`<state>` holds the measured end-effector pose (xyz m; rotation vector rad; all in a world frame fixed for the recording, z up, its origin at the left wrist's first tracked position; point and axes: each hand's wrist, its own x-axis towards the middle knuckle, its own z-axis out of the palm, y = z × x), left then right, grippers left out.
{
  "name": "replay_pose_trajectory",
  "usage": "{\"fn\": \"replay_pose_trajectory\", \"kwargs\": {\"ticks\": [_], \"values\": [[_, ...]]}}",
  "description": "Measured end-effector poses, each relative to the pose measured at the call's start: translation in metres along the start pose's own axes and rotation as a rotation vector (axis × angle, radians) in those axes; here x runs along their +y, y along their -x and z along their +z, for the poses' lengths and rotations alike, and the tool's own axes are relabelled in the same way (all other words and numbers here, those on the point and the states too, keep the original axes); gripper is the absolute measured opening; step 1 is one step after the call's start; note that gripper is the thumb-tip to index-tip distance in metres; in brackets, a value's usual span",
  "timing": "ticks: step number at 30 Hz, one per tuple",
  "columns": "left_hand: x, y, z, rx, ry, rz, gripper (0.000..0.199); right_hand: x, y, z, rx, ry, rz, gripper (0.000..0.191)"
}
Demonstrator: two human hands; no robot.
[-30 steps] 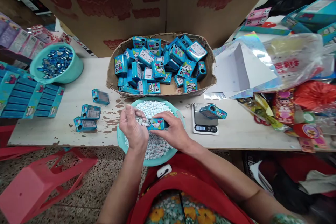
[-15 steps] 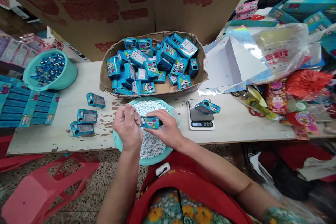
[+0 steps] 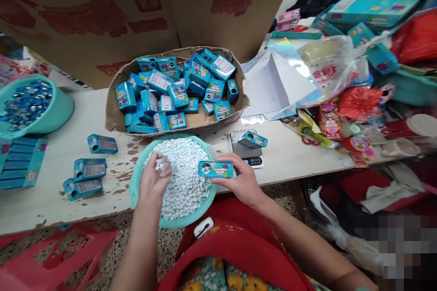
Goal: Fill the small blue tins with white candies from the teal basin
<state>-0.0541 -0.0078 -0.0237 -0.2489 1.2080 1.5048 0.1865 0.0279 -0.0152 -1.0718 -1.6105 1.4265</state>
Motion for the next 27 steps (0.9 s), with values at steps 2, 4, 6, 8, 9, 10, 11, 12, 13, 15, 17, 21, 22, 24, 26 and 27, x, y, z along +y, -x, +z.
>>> {"fn": "replay_pose_trajectory", "kwargs": {"ticks": [2, 4, 6, 8, 9, 10, 11, 12, 13, 15, 17, 21, 22, 24, 26, 27], "values": [[-0.009, -0.005, -0.006, -0.009, 0.004, -0.009, 0.025, 0.010, 0.019, -0.025, 0.050, 0.028, 0.110, 0.039], [-0.013, -0.008, -0.010, 0.004, 0.009, -0.007, 0.029, 0.023, 0.038, -0.054, 0.161, 0.074, 0.215, 0.038], [-0.015, -0.012, -0.011, 0.010, 0.014, -0.005, 0.033, 0.041, 0.052, -0.085, 0.366, 0.156, 0.294, 0.039], [-0.015, -0.016, -0.009, -0.001, 0.025, -0.002, 0.033, 0.068, 0.058, -0.115, 0.636, 0.250, 0.326, 0.043], [-0.015, -0.019, -0.007, -0.008, 0.031, -0.006, 0.034, 0.084, 0.059, -0.129, 0.756, 0.283, 0.320, 0.046], [-0.015, -0.021, -0.004, -0.018, 0.037, -0.013, 0.035, 0.101, 0.058, -0.141, 0.836, 0.303, 0.310, 0.048], [-0.015, -0.023, -0.001, -0.025, 0.041, -0.020, 0.035, 0.119, 0.056, -0.152, 0.901, 0.319, 0.297, 0.050], [-0.016, -0.024, 0.003, -0.030, 0.043, -0.025, 0.035, 0.135, 0.053, -0.160, 0.949, 0.336, 0.284, 0.052], [-0.017, -0.026, 0.006, -0.029, 0.044, -0.022, 0.033, 0.150, 0.051, -0.166, 0.971, 0.348, 0.278, 0.053], [-0.019, -0.027, 0.012, -0.024, 0.037, -0.014, 0.029, 0.168, 0.048, -0.172, 0.984, 0.370, 0.273, 0.054], [-0.020, -0.027, 0.015, -0.003, 0.038, -0.009, 0.029, 0.171, 0.048, -0.171, 0.974, 0.398, 0.267, 0.055], [-0.021, -0.026, 0.011, 0.068, 0.074, 0.019, 0.039, 0.147, 0.035, -0.155, 0.865, 0.706, 0.036, 0.069], [-0.021, -0.026, 0.010, 0.081, 0.083, 0.026, 0.040, 0.141, 0.027, -0.150, 0.792, 0.774, -0.040, 0.072], [-0.023, -0.027, 0.007, 0.087, 0.099, 0.031, 0.040, 0.131, 0.005, -0.138, 0.617, 0.770, -0.111, 0.073], [-0.024, -0.026, 0.007, 0.076, 0.111, 0.018, 0.039, 0.122, -0.018, -0.126, 0.475, 0.651, -0.061, 0.063], [-0.025, -0.024, 0.008, 0.071, 0.115, 0.011, 0.039, 0.116, -0.027, -0.120, 0.432, 0.587, -0.024, 0.056]]}}
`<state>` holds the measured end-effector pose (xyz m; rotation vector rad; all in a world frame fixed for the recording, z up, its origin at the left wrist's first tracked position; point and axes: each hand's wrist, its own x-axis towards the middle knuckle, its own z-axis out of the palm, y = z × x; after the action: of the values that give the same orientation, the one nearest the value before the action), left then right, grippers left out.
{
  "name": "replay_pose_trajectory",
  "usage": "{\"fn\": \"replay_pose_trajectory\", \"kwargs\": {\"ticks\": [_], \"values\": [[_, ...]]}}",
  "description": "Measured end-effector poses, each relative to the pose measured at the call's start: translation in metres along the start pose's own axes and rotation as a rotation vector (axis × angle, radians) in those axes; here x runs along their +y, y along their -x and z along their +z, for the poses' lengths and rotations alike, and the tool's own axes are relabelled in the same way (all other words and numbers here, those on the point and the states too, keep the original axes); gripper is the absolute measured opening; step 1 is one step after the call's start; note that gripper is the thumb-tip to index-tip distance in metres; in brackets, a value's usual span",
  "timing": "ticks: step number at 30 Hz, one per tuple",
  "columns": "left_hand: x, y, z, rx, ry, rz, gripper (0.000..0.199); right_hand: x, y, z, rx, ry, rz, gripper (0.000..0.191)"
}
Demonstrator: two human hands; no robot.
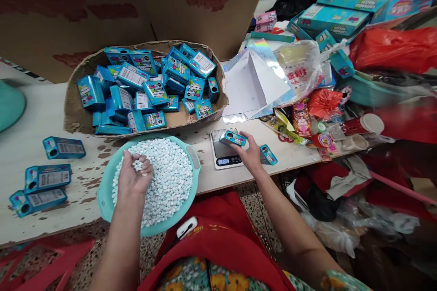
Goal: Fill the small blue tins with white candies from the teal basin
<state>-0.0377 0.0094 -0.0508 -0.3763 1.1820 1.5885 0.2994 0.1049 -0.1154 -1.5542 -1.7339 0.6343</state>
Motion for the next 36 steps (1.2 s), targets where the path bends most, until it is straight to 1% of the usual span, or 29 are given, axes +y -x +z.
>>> {"fn": "replay_pose_trajectory", "kwargs": {"ticks": [2, 3, 4, 6, 8, 10, 11, 13, 15, 17, 20, 22, 27, 30, 36], "values": [[-0.002, 0.008, 0.005, -0.008, 0.001, 0.005, 0.040, -0.024, -0.007, 0.005, -0.054, -0.088, 0.025, 0.044], [-0.003, 0.014, 0.009, -0.018, -0.001, 0.019, 0.040, -0.040, -0.008, 0.005, -0.064, -0.118, -0.002, 0.040], [-0.003, 0.022, 0.015, -0.038, -0.002, 0.042, 0.041, -0.058, -0.005, 0.004, -0.072, -0.143, -0.062, 0.038], [-0.004, 0.040, 0.028, -0.111, 0.005, 0.122, 0.044, -0.097, 0.004, 0.003, -0.174, -0.194, -0.204, 0.035], [-0.005, 0.058, 0.043, -0.205, 0.017, 0.249, 0.048, -0.132, 0.016, 0.007, -0.310, -0.252, -0.324, 0.035], [-0.005, 0.071, 0.053, -0.272, -0.006, 0.410, 0.050, -0.160, 0.027, 0.017, -0.412, -0.296, -0.395, 0.035], [-0.005, 0.076, 0.056, -0.281, -0.036, 0.488, 0.050, -0.170, 0.031, 0.023, -0.445, -0.307, -0.414, 0.035], [-0.006, 0.079, 0.056, -0.256, -0.108, 0.616, 0.048, -0.183, 0.037, 0.036, -0.480, -0.314, -0.437, 0.035], [-0.007, 0.079, 0.051, -0.199, -0.160, 0.697, 0.044, -0.190, 0.040, 0.046, -0.482, -0.314, -0.439, 0.035], [-0.008, 0.077, 0.045, -0.151, -0.187, 0.741, 0.037, -0.192, 0.041, 0.052, -0.471, -0.310, -0.427, 0.034], [-0.011, 0.075, 0.038, -0.091, -0.233, 0.773, 0.024, -0.194, 0.043, 0.057, -0.489, -0.293, -0.422, 0.034], [-0.011, 0.076, 0.036, -0.064, -0.251, 0.781, 0.024, -0.195, 0.045, 0.059, -0.506, -0.284, -0.420, 0.034], [-0.010, 0.079, 0.036, -0.097, -0.275, 0.748, 0.026, -0.195, 0.049, 0.061, -0.524, -0.271, -0.412, 0.034], [-0.010, 0.081, 0.037, -0.113, -0.245, 0.712, 0.027, -0.192, 0.049, 0.059, -0.525, -0.280, -0.403, 0.033], [-0.019, 0.081, 0.046, -0.147, -0.198, 0.677, 0.029, -0.183, 0.050, 0.058, -0.519, -0.362, -0.310, 0.035]]}}
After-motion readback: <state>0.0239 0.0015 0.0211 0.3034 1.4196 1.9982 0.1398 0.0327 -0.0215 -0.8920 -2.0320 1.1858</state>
